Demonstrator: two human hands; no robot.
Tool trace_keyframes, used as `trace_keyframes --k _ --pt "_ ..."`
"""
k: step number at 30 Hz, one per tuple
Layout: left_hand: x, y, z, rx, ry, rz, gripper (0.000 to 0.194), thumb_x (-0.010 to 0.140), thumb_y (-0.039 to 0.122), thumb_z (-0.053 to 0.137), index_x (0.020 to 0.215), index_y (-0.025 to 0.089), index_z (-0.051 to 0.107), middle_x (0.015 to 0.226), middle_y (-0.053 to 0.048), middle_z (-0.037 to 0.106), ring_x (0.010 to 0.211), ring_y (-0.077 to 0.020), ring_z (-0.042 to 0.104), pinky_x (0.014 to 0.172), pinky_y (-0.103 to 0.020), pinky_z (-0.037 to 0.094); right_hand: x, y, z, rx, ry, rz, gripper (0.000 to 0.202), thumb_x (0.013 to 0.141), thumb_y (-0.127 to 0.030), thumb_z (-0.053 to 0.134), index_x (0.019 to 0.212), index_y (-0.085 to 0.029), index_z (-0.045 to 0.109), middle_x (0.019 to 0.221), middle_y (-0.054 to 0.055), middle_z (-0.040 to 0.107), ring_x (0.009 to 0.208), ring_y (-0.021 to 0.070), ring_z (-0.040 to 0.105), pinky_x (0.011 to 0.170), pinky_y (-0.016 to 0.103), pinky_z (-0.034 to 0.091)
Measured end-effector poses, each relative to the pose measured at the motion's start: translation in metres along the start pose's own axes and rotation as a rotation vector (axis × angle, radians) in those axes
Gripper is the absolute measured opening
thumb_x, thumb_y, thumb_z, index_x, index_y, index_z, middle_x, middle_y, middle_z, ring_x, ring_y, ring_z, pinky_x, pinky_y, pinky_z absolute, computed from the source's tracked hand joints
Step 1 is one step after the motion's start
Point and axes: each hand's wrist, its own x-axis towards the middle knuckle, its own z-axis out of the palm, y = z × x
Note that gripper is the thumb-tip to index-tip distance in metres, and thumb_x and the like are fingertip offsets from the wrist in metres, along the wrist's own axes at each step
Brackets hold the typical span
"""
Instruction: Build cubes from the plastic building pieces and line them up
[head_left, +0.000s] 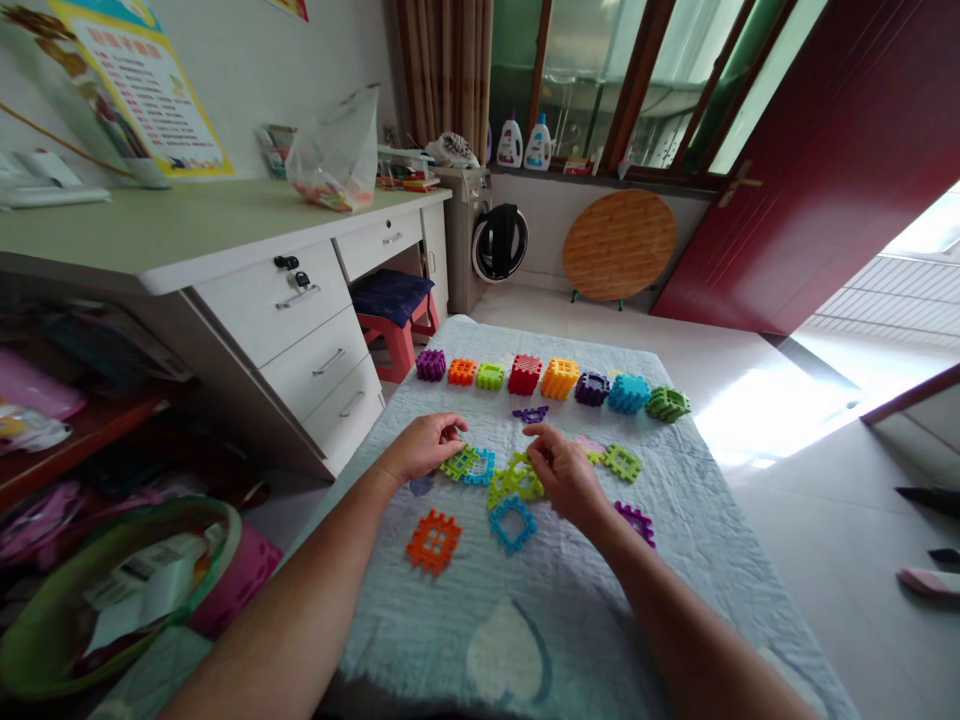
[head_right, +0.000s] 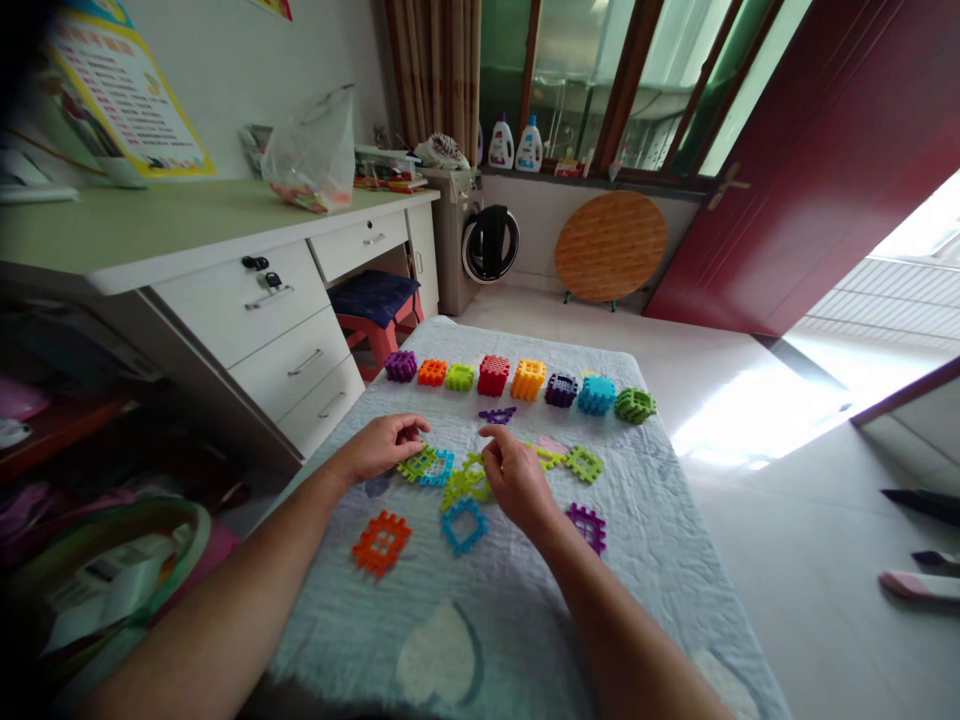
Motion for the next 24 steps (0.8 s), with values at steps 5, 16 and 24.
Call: trace_keyframes --k 5,16,24 --pt "0.002 -0.001 0.006 -0.007 0.049 -0.003 0.028 0.075 0.03 0.055 0.097 0.016 0.064 0.074 0.0 0.06 0.062 -0.0132 0.056 0.061 -0.023 0.044 -0.002 0.01 -0.007 -0.262 -0.167 -0.088 0.032 0.079 -0.034 0.062 0.107 -0.019 0.058 0.099 0.007 0.063 0.093 0.0228 0.052 0.082 0.035 0.04" --pt "0.001 0.001 0.006 0.025 0.098 0.011 0.027 0.077 0.03 0.052 0.098 0.017 0.064 0.075 0.0 0.062 0.063 -0.0132 0.057 0.063 -0.023 0.045 0.004 0.02 -0.03 -0.187 -0.008 -0.136 0.052 0.071 -0.021 0.066 0.121 -0.018 0.051 0.109 0.008 0.061 0.101 0.0234 0.052 0.09 0.039 0.041" --pt "0.002 0.001 0.007 0.048 0.095 0.004 0.027 0.077 0.03 0.052 0.097 0.017 0.064 0.074 -0.001 0.062 0.063 -0.0135 0.056 0.063 -0.023 0.045 0.001 0.021 -0.046 -0.306 -0.399 -0.148 0.055 0.068 -0.02 0.069 0.12 -0.017 0.054 0.111 0.01 0.062 0.103 0.0249 0.053 0.091 0.04 0.039"
